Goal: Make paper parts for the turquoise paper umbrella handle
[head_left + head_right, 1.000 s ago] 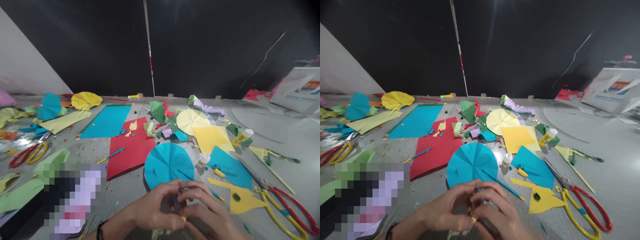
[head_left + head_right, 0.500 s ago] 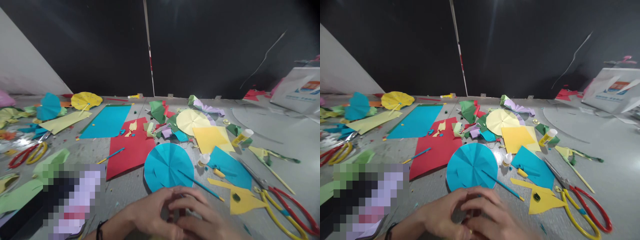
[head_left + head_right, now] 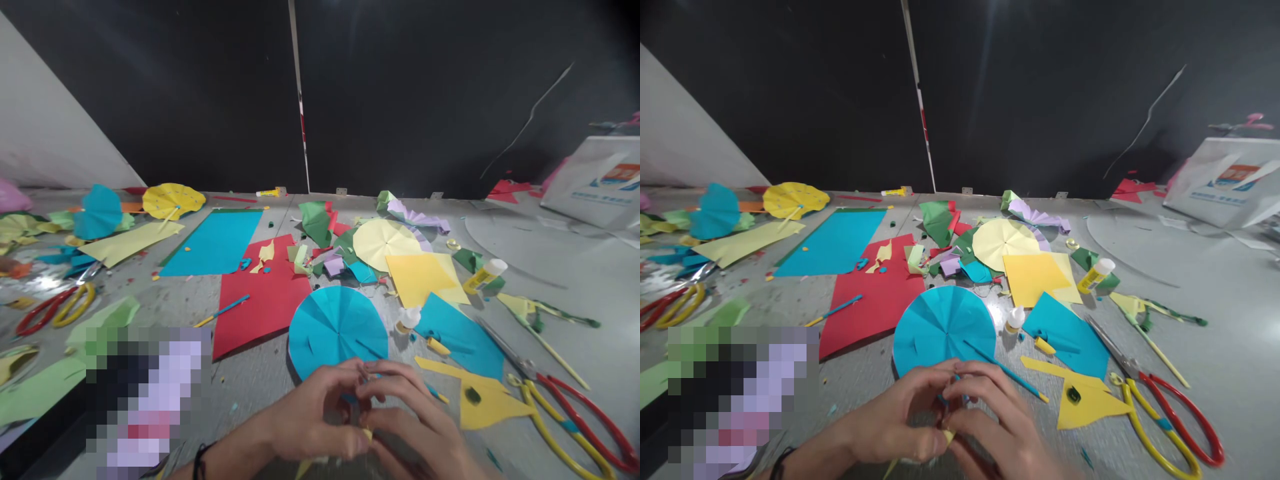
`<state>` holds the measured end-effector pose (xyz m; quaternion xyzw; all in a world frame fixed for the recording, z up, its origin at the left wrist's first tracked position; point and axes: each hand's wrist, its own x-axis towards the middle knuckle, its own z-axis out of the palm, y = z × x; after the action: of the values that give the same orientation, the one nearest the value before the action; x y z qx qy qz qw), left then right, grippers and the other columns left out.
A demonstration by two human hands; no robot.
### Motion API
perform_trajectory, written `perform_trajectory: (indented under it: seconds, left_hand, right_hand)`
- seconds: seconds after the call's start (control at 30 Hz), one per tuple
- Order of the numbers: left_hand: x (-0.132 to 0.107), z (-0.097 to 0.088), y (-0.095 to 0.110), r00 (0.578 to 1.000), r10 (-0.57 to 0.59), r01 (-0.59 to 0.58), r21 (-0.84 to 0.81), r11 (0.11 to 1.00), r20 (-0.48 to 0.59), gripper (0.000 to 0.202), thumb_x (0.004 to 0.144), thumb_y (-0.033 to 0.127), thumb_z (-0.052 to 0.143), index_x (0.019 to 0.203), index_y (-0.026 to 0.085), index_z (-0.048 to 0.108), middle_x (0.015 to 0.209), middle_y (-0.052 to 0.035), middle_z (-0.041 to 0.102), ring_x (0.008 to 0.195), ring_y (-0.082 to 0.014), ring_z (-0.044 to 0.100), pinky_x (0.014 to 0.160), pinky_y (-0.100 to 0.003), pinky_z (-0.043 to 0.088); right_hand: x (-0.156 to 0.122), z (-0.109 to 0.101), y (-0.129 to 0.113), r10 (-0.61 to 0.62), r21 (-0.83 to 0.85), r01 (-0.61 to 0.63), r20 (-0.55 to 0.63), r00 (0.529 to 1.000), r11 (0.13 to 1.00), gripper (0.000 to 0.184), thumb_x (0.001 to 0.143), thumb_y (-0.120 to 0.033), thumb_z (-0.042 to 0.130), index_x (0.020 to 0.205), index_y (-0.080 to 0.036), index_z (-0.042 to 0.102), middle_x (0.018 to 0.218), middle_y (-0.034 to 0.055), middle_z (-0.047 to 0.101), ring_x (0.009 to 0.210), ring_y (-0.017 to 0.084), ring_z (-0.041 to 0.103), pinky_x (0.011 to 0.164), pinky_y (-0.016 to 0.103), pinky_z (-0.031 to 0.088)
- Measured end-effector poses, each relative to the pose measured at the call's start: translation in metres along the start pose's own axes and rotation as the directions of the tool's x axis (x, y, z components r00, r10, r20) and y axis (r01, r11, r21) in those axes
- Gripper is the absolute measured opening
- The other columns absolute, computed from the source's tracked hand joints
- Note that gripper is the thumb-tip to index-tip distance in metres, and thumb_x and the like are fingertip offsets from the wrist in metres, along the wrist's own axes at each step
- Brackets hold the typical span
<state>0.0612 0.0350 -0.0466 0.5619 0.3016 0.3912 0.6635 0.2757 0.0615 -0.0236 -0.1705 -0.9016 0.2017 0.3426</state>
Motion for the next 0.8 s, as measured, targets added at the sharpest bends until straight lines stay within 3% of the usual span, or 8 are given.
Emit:
perform_trajectory:
  seconds: [0.2,0.4,0.53,0.63,0.7,0.8]
  left_hand:
    - [0.000,-0.008,0.001,0.998,0.005,-0.011,0.094,0.995,0.060,0.036,0.075,0.043,0.085,0.089,0.018,0.063,0.099,-0.0036,0.053,0.089,-0.0199,0.053,0.071,-0.028,0.045]
    - [-0.004,-0.002,0.004,0.997,-0.073,0.073,0.135,0.988,-0.004,0.036,0.071,0.040,0.084,0.086,0.019,0.060,0.101,-0.0031,0.058,0.080,-0.0151,0.052,0.065,-0.025,0.045]
    - [-0.005,0.001,0.005,0.991,-0.116,0.106,0.136,0.985,0.065,0.033,0.069,0.034,0.082,0.091,0.019,0.065,0.084,0.0008,0.060,0.071,-0.0137,0.052,0.060,-0.023,0.045]
    - [-0.003,0.000,0.007,0.987,-0.132,0.120,0.124,0.985,0.089,0.039,0.068,0.034,0.085,0.099,0.018,0.069,0.084,0.0000,0.063,0.070,-0.0141,0.053,0.058,-0.023,0.044]
    - [0.000,-0.002,0.010,0.988,-0.128,0.116,0.132,0.984,0.085,0.037,0.069,0.037,0.085,0.097,0.018,0.070,0.087,-0.0007,0.064,0.072,-0.0143,0.053,0.060,-0.023,0.045]
    - [0.003,-0.006,0.014,0.990,-0.048,0.040,0.062,0.997,0.130,0.033,0.076,0.041,0.082,0.095,0.017,0.069,0.103,-0.0050,0.065,0.085,-0.0181,0.059,0.070,-0.026,0.049]
  right_hand:
    - [0.000,0.001,-0.003,0.012,0.038,-0.013,0.021,1.000,0.999,0.013,0.100,-0.014,0.069,0.111,-0.021,0.070,0.116,0.0097,0.074,0.124,0.022,0.067,0.108,0.033,0.058]
    - [0.007,-0.003,-0.002,-0.014,0.105,-0.006,0.190,0.982,0.994,0.021,0.098,-0.009,0.069,0.115,-0.021,0.071,0.128,0.0098,0.073,0.140,0.024,0.056,0.115,0.034,0.053]
    - [0.012,-0.007,-0.005,-0.009,0.132,-0.028,0.269,0.963,0.991,0.024,0.095,-0.006,0.072,0.114,-0.021,0.072,0.134,0.0086,0.072,0.145,0.022,0.053,0.119,0.032,0.049]
    - [0.013,-0.009,-0.009,0.025,0.124,-0.068,0.320,0.947,0.990,0.023,0.095,-0.008,0.074,0.114,-0.022,0.073,0.137,0.0083,0.072,0.146,0.021,0.052,0.120,0.031,0.048]
    - [0.012,-0.009,-0.009,0.030,0.115,-0.070,0.321,0.947,0.991,0.024,0.096,-0.008,0.072,0.115,-0.022,0.073,0.137,0.0088,0.071,0.145,0.021,0.053,0.120,0.031,0.049]
    - [0.008,-0.007,-0.008,0.034,0.092,-0.056,0.226,0.974,0.994,0.020,0.099,-0.009,0.066,0.113,-0.022,0.072,0.132,0.0105,0.072,0.142,0.023,0.056,0.116,0.034,0.053]
